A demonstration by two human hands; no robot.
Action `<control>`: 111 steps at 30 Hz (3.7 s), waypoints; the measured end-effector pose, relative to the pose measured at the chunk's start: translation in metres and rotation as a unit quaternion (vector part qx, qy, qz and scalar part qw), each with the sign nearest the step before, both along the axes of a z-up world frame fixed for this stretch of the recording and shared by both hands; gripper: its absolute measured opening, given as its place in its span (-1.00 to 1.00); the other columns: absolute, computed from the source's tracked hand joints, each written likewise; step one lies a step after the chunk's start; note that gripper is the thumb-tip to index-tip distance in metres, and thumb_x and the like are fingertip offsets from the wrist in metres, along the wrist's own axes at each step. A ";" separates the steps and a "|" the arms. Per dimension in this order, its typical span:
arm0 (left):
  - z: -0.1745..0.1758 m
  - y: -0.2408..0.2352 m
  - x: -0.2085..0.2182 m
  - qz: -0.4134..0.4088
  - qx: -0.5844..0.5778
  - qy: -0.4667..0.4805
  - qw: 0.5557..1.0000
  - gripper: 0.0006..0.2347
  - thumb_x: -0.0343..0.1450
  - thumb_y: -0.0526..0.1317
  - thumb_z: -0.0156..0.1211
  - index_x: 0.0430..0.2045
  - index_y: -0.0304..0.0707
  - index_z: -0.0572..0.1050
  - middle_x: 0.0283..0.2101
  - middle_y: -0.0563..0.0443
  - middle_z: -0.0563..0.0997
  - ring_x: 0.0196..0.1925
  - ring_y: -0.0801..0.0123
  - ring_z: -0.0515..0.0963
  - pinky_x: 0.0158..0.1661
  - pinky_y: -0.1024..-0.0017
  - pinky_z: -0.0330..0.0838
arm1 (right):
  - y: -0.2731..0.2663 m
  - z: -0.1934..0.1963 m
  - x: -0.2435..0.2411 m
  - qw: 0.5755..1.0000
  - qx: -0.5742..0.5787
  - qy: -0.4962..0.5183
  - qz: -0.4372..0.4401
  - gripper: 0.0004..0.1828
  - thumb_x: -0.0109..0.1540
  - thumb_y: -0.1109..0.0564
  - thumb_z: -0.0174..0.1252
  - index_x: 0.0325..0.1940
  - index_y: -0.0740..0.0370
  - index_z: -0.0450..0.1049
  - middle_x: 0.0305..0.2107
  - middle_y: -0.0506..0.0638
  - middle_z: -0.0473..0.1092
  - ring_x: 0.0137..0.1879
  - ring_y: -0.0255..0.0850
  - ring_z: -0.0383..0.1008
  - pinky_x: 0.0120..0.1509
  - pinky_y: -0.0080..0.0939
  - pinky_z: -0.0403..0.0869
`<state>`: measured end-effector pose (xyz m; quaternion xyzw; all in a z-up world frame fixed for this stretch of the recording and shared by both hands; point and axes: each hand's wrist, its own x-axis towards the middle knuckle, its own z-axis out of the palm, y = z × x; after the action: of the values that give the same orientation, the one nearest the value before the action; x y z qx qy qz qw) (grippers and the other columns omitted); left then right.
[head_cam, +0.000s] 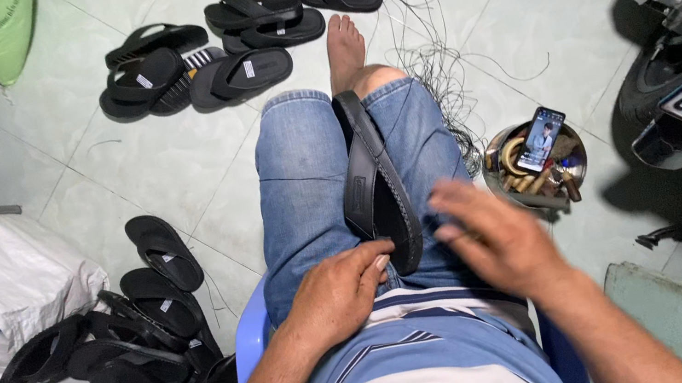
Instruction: The person sits on a blue plastic chair and sews a black sandal held on their lap using a needle and thread. They repeatedly push the needle through the sandal's strap and pull the thread to stitch it. Several other sandals are scattered on the floor nearby.
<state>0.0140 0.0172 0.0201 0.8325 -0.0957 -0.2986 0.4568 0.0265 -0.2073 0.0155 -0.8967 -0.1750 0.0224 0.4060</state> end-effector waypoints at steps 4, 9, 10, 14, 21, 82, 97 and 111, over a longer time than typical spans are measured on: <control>0.025 0.012 0.001 -0.019 -0.123 -0.057 0.991 -0.85 0.35 -0.25 -0.01 -0.40 -0.26 0.53 -0.09 -0.24 0.50 -0.08 -0.22 0.48 -0.13 0.03 0.39 | 0.003 -0.031 -0.005 0.996 0.005 0.093 -0.004 -0.86 0.08 0.15 0.16 -0.30 -0.02 0.52 -0.47 -0.11 0.51 -0.27 -0.11 0.53 -0.17 -0.17 0.47; 0.046 0.020 0.010 0.048 -0.410 0.065 0.908 -0.80 0.39 -0.18 -0.01 -0.40 -0.23 0.57 0.14 -0.25 0.39 0.12 0.12 0.42 0.01 0.27 0.31 | 0.000 -0.027 0.002 0.985 0.056 0.164 0.024 -0.86 0.09 0.13 0.13 -0.30 0.00 0.55 -0.55 0.06 0.50 -0.32 0.06 0.51 -0.28 -0.04 0.46; 0.037 0.015 0.009 0.049 -0.411 0.058 0.909 -0.80 0.39 -0.18 -0.01 -0.40 -0.23 0.57 0.14 -0.25 0.39 0.12 0.12 0.42 0.01 0.27 0.31 | 0.000 -0.026 0.004 0.985 0.056 0.158 0.028 -0.86 0.09 0.13 0.13 -0.30 0.00 0.55 -0.55 0.06 0.50 -0.32 0.06 0.51 -0.28 -0.04 0.46; 0.002 -0.006 0.003 0.114 -0.073 0.039 0.990 -0.71 0.23 -0.07 0.26 -0.23 -0.09 0.52 -0.41 -0.07 0.60 -0.41 0.12 0.58 -0.40 0.29 0.44 | -0.004 -0.028 0.004 0.977 0.073 0.197 0.040 -0.86 0.06 0.15 0.16 -0.32 0.04 0.58 -0.57 0.07 0.51 -0.36 -0.01 0.55 -0.28 -0.09 0.47; -0.039 -0.016 -0.001 0.105 -0.035 -0.114 0.987 -0.85 0.36 -0.14 0.05 -0.25 0.02 0.49 -0.39 -0.03 0.61 -0.35 0.04 0.59 -0.37 0.25 0.49 | -0.004 -0.024 0.009 0.976 0.028 0.209 0.052 -0.89 0.04 0.12 0.17 -0.38 0.03 0.57 -0.64 0.11 0.47 -0.41 0.05 0.51 -0.32 -0.06 0.45; 0.011 0.002 0.007 0.099 -0.251 0.022 0.963 -0.93 0.23 -0.29 0.15 -0.53 -0.24 0.55 -0.14 -0.17 0.58 -0.04 0.01 0.53 -0.03 0.21 0.37 | 0.003 0.004 0.009 0.975 -0.177 -0.049 0.124 -0.82 0.03 0.09 0.15 -0.31 -0.14 0.51 -0.37 -0.28 0.46 -0.29 -0.27 0.47 -0.28 -0.28 0.44; -0.002 -0.022 0.026 0.054 -0.105 0.047 0.992 -0.65 0.26 -0.38 -0.02 -0.06 -0.24 0.45 -0.41 -0.13 0.54 -0.47 0.27 0.54 -0.37 0.44 0.46 | -0.010 0.038 0.018 0.942 -0.271 0.092 0.177 -0.65 0.05 0.06 0.12 -0.08 -0.18 0.47 -0.37 -0.19 0.43 -0.23 -0.21 0.47 -0.21 -0.19 0.49; -0.015 -0.015 -0.014 0.124 -0.056 -0.055 0.989 -0.58 0.24 -0.21 0.22 0.00 0.10 0.36 -0.33 0.10 0.57 -0.57 0.27 0.54 -0.55 0.37 0.42 | 0.001 -0.014 0.005 0.962 0.088 0.246 -0.075 -0.91 0.00 0.06 0.30 -0.43 0.03 0.61 -0.67 -0.07 0.41 -0.52 -0.31 0.35 -0.39 -0.33 0.34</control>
<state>0.0004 0.0022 0.0049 0.8263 -0.0329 -0.1872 0.5302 0.0310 -0.2066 0.0013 -0.8350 -0.0036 0.1964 0.5140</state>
